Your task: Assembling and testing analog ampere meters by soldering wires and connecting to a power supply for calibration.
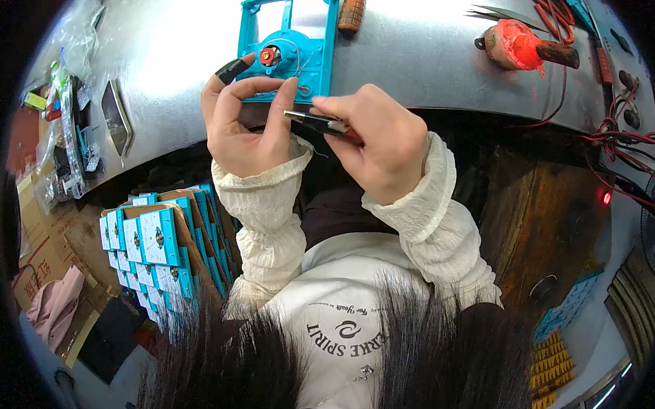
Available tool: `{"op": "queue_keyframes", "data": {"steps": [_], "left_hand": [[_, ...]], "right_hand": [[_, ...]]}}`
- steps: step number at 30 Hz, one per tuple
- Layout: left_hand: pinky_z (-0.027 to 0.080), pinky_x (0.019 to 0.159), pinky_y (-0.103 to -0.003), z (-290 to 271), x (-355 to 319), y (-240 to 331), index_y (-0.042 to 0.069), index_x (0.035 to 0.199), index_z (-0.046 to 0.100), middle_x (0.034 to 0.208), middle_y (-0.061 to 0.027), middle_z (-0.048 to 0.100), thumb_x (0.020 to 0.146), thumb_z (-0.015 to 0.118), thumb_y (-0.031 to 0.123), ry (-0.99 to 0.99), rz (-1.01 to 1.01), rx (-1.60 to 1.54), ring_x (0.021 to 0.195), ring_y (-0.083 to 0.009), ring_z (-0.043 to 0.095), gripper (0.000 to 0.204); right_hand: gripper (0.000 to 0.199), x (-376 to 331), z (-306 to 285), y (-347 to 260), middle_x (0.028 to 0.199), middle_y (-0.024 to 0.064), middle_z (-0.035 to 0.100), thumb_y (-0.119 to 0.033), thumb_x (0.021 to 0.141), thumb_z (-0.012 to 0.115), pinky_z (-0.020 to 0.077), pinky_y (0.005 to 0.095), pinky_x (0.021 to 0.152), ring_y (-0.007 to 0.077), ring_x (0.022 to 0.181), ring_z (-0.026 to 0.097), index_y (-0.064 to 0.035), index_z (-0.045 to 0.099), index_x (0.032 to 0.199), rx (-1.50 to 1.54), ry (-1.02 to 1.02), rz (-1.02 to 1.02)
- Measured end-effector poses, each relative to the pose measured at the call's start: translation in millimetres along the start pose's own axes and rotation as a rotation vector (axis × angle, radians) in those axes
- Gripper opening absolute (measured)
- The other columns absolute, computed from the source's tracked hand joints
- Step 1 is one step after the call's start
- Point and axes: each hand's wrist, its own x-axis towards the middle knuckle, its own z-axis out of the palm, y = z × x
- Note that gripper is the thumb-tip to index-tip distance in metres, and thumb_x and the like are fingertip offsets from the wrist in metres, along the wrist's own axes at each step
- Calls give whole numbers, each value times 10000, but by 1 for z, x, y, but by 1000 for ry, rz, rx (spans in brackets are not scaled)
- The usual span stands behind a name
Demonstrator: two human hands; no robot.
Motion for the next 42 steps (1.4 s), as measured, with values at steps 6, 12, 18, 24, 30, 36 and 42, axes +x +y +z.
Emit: {"op": "queue_keyframes", "data": {"steps": [6,12,18,24,30,36,42], "left_hand": [[308,1062,-578,-1,-3,16,-16,1393,423,1297,-353,429,659,877,375,-36,289,344,1287,-540,365,948],[410,963,-585,21,15,22,14,1478,316,1302,-411,409,704,833,326,-46,247,455,1138,-508,540,982],[560,811,-361,-35,45,4,-40,1327,489,1168,-233,604,999,532,291,-169,-361,-440,1004,-312,659,468],[459,511,-259,-65,39,-6,-29,1123,666,809,-96,678,949,629,349,-201,-531,-18,615,-94,593,418],[592,632,-267,-52,-9,7,-86,1379,396,989,-145,698,924,669,130,-152,-600,-699,803,-167,686,573],[611,655,-309,-41,-34,28,-62,1362,348,1022,-205,681,924,678,176,-246,-721,-838,822,-206,699,598],[613,645,-318,-31,-35,30,-29,1310,372,1022,-188,680,937,663,203,-235,-665,-787,851,-216,700,526]], "right_hand": [[357,-1,-28,-25,869,-16,564,-70,884,716,408,166,630,22,704,488,-6,504,1164,515,206,536],[229,-9,-44,-28,826,-20,597,-68,859,745,389,169,597,20,671,474,-1,606,1029,180,276,400],[241,-29,-58,-29,754,-38,567,-8,763,808,291,173,501,20,578,361,-24,672,961,-155,279,240],[191,-33,-54,-31,772,-46,555,-11,794,788,283,174,517,13,599,359,-8,677,950,-79,246,244],[206,-30,-34,-48,780,4,578,-18,791,788,309,176,479,27,545,379,-25,658,951,-2,85,180],[223,-28,-10,-53,754,108,603,41,765,767,464,278,478,201,558,583,27,590,900,2,-58,-14],[186,-34,-13,-52,754,97,615,39,774,757,479,287,507,215,573,589,38,622,903,-100,-52,75]]}}
